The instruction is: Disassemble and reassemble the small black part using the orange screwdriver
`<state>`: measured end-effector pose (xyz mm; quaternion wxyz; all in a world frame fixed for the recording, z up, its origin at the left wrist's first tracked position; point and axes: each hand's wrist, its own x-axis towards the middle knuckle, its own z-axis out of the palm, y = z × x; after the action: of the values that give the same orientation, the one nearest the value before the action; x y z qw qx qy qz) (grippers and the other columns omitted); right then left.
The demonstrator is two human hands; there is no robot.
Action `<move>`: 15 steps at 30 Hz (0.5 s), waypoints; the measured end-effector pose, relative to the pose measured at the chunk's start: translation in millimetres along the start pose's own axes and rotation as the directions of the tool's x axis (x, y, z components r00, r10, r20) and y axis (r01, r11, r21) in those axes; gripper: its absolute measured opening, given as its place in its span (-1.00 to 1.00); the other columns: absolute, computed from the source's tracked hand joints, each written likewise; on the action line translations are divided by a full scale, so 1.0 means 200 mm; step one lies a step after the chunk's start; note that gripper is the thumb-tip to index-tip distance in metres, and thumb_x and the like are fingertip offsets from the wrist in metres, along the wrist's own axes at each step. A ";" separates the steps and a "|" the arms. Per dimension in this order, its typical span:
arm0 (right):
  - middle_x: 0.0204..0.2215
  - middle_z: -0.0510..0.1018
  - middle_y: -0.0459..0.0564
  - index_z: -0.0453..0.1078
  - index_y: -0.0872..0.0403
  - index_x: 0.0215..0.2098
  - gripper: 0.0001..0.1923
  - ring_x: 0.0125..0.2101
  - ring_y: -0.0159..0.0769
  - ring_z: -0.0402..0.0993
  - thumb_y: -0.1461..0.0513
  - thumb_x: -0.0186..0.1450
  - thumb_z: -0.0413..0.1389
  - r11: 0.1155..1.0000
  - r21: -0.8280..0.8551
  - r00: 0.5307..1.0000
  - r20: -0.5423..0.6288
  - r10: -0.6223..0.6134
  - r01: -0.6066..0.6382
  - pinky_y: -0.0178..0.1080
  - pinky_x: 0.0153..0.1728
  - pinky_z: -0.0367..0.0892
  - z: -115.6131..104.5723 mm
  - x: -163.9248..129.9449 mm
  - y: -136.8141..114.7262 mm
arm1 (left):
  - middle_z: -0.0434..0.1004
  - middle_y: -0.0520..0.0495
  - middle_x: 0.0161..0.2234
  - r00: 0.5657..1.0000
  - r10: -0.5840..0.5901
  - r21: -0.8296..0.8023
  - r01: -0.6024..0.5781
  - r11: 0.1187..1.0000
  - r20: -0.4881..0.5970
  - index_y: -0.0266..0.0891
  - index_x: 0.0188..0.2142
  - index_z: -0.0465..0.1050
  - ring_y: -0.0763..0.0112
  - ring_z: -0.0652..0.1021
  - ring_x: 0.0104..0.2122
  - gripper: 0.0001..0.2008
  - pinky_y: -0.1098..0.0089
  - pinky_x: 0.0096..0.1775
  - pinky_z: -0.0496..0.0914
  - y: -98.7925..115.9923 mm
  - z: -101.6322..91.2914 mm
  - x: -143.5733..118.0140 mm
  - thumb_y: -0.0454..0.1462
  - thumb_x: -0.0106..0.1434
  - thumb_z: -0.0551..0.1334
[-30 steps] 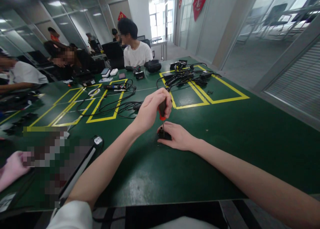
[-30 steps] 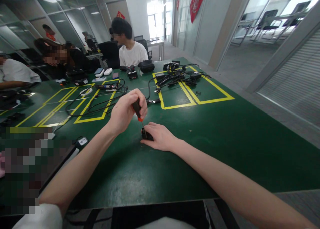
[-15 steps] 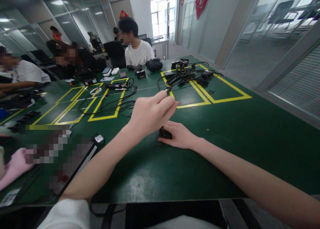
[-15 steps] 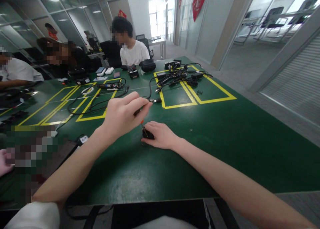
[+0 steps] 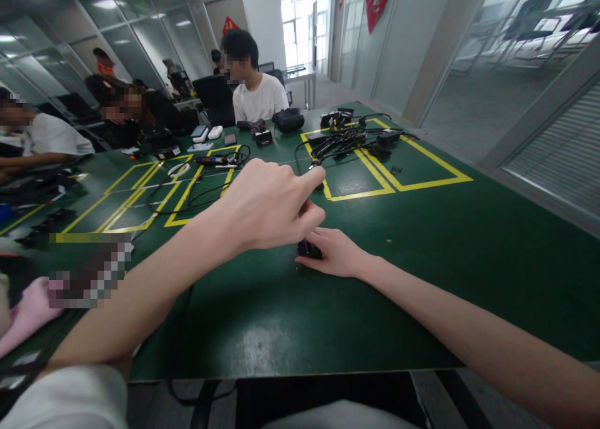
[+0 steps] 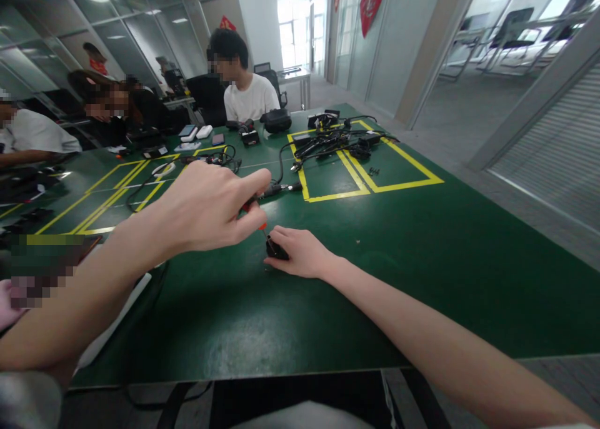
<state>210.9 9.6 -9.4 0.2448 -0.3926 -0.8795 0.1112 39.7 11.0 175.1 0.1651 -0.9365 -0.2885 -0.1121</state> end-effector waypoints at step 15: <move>-0.29 0.56 0.02 0.33 0.04 -0.25 -0.80 -0.30 -0.13 0.54 0.10 0.39 0.20 1.000 0.020 1.000 0.030 -0.003 0.002 -0.21 -0.34 0.31 -0.03 -0.01 -0.02 | 0.37 -0.07 -0.61 0.958 0.277 -0.102 -0.268 0.958 0.081 -0.19 -0.53 0.40 0.28 0.49 -0.49 -0.52 0.30 -0.34 0.27 -0.19 0.01 0.04 0.06 0.39 0.10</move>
<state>212.0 6.2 -3.2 0.2356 -0.3875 -0.8824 0.1254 23.6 45.7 184.7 0.1227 -0.9780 -0.1587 -0.0569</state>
